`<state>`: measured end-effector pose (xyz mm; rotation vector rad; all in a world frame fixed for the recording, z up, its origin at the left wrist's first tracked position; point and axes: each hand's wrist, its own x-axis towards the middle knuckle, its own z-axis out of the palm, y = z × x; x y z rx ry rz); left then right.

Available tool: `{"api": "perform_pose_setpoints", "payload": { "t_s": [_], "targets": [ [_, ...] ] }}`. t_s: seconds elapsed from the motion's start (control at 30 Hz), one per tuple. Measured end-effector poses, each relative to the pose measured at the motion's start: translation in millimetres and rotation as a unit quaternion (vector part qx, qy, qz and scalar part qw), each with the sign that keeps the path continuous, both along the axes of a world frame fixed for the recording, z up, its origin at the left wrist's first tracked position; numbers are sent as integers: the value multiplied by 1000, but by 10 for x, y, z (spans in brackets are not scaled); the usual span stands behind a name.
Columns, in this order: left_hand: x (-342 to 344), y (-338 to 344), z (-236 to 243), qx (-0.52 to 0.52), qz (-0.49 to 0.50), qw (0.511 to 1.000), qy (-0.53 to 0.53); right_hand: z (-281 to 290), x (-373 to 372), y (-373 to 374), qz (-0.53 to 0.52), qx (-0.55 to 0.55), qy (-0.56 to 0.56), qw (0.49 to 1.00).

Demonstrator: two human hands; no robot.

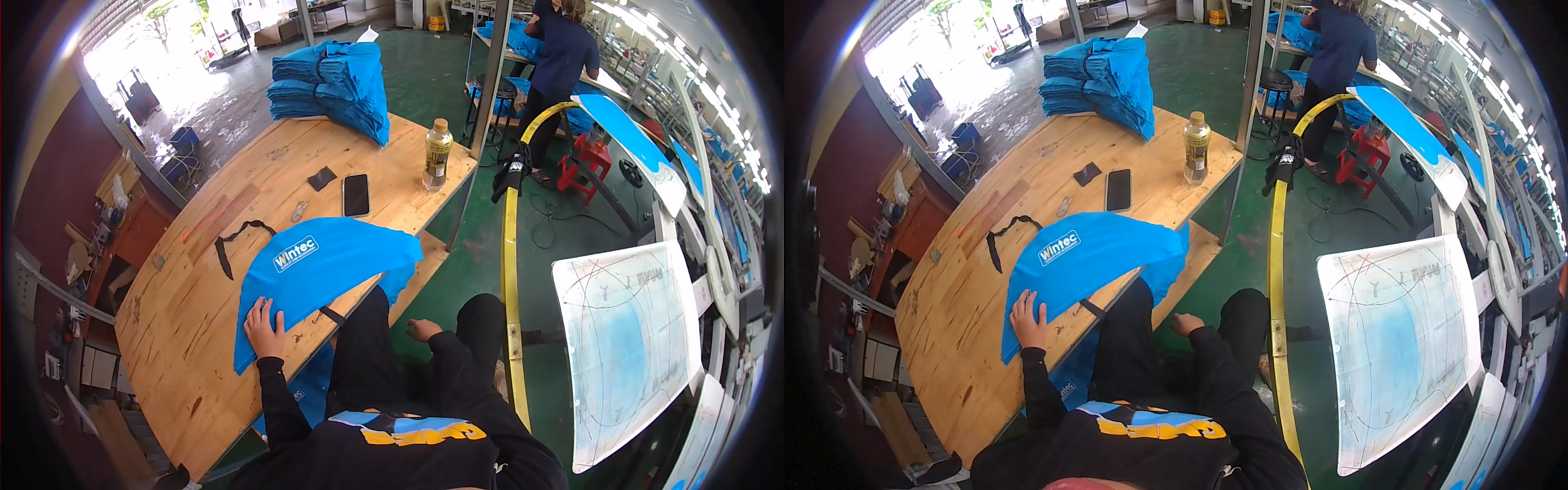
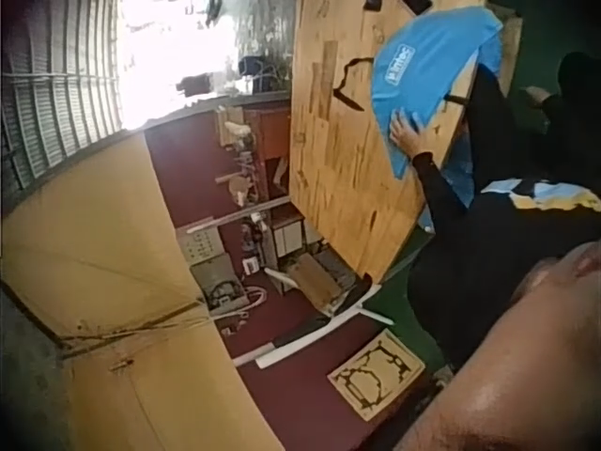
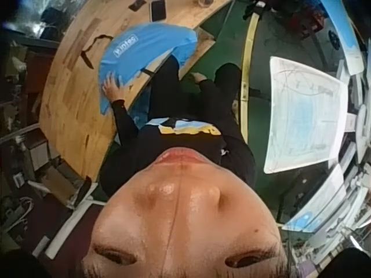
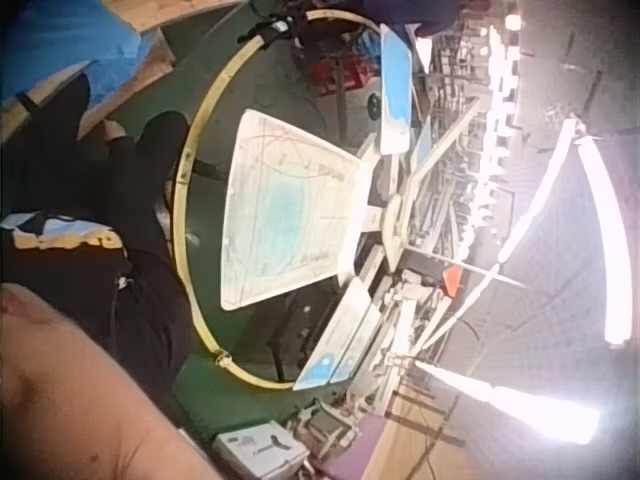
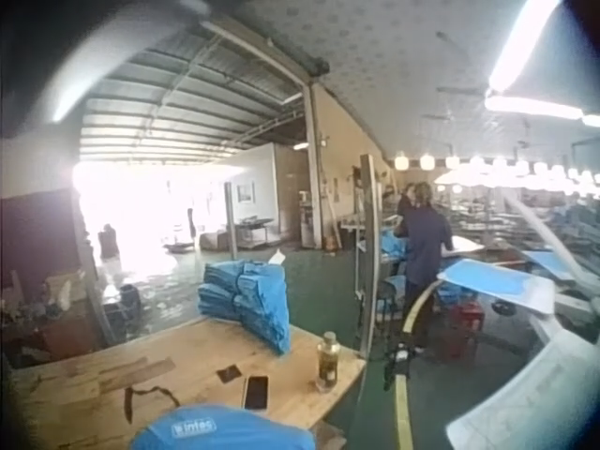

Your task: Aligning and moving blue fabric garment pieces on a multi-station screen printing machine.

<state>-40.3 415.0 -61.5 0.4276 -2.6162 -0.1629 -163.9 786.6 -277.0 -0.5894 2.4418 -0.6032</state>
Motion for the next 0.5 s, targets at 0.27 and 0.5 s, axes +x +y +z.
{"api": "perform_pose_setpoints", "payload": {
  "t_s": [0.27, 0.5],
  "targets": [
    [20, 1, -8, -13, -1, 1000, 10, 224, 45, 6, 9, 7, 11, 1000],
    [-98, 649, 282, -59, -115, 987, 99, 1203, 368, 130, -85, -294, 85, 948]
  ]
}}
